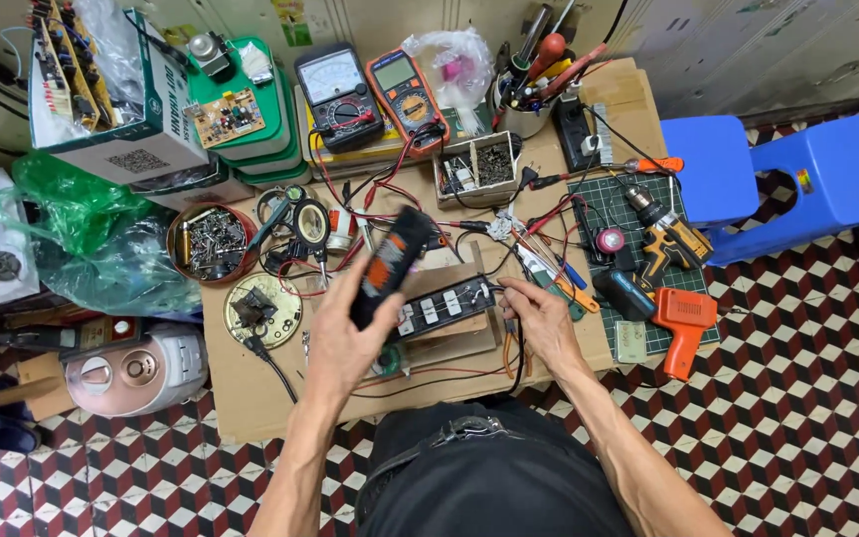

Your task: Inspecting and cleaning the internal components of an electronic battery charger on a workbench.

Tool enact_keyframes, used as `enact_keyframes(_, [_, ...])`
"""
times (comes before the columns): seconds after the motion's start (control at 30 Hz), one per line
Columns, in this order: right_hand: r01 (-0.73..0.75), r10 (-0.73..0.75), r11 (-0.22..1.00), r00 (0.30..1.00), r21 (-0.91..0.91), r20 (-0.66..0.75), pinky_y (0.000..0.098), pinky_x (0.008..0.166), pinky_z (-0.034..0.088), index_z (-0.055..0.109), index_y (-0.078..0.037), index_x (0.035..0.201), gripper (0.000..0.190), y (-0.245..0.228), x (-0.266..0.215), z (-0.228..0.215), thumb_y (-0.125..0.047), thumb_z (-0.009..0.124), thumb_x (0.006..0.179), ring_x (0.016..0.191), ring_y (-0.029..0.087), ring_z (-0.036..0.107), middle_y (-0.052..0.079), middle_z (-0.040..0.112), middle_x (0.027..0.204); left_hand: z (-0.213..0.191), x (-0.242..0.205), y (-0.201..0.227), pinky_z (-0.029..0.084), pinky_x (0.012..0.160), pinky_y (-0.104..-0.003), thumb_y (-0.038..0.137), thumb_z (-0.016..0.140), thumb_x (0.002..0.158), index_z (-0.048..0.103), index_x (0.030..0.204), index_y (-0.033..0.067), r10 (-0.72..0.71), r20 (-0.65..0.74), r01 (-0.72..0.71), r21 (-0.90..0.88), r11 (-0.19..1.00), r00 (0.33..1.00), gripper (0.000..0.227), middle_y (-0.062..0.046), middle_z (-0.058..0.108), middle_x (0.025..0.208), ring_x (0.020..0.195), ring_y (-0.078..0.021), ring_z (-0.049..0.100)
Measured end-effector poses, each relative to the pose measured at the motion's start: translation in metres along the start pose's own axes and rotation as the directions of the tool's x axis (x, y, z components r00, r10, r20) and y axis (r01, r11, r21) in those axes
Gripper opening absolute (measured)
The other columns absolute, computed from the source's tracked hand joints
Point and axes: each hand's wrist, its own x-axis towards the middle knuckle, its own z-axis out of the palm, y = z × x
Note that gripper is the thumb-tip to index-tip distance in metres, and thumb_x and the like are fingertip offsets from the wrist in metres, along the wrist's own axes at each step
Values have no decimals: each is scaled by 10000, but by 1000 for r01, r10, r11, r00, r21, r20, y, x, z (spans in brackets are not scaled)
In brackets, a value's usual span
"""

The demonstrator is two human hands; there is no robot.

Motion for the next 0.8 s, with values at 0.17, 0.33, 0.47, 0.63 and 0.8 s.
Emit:
enact_keyframes(0.17, [18,-21,995,999,100,31,257,776,549,714,-4,1262,324,12,6,0,-154,596,999,815,112,650,67,747,956,-14,-36,-67,530,771,-303,398,535,1004,625,1314,21,-464,-89,331,-583,742,882,496,-82,703,1018,856,-185,658])
enact_keyframes(0.33, [-32,28,993,999,111,32,266,797,547,727,-22,1225,315,-6,4,5,-197,640,978,842,119,667,61,741,987,-2,-63,-75,484,550,-296,414,598,983,689,1061,-23,-785,-27,573,-669,474,619,453,-57,638,733,613,-145,610])
enact_keyframes(0.47, [-60,55,995,996,76,73,256,786,538,736,-25,1179,312,-7,12,9,-227,676,950,835,113,670,39,748,981,21,-73,-86,520,590,-291,327,728,923,682,1007,-29,-803,-62,612,-612,500,593,368,-58,671,765,641,-148,641])
enact_keyframes(0.63, [-76,82,993,994,-85,68,256,735,511,728,-17,1150,325,-2,17,9,-245,735,919,812,104,640,43,711,887,37,-74,-84,545,623,-286,246,762,880,673,1025,-3,-745,-59,551,-633,543,665,301,-78,705,800,677,-148,658])
enact_keyframes(0.8, [-83,86,996,993,-39,84,251,755,523,725,-15,1155,357,-9,13,11,-271,738,906,836,109,653,35,712,900,41,-73,-81,580,650,-290,227,760,872,677,1041,7,-759,-16,549,-681,485,650,290,-70,709,861,736,-142,677])
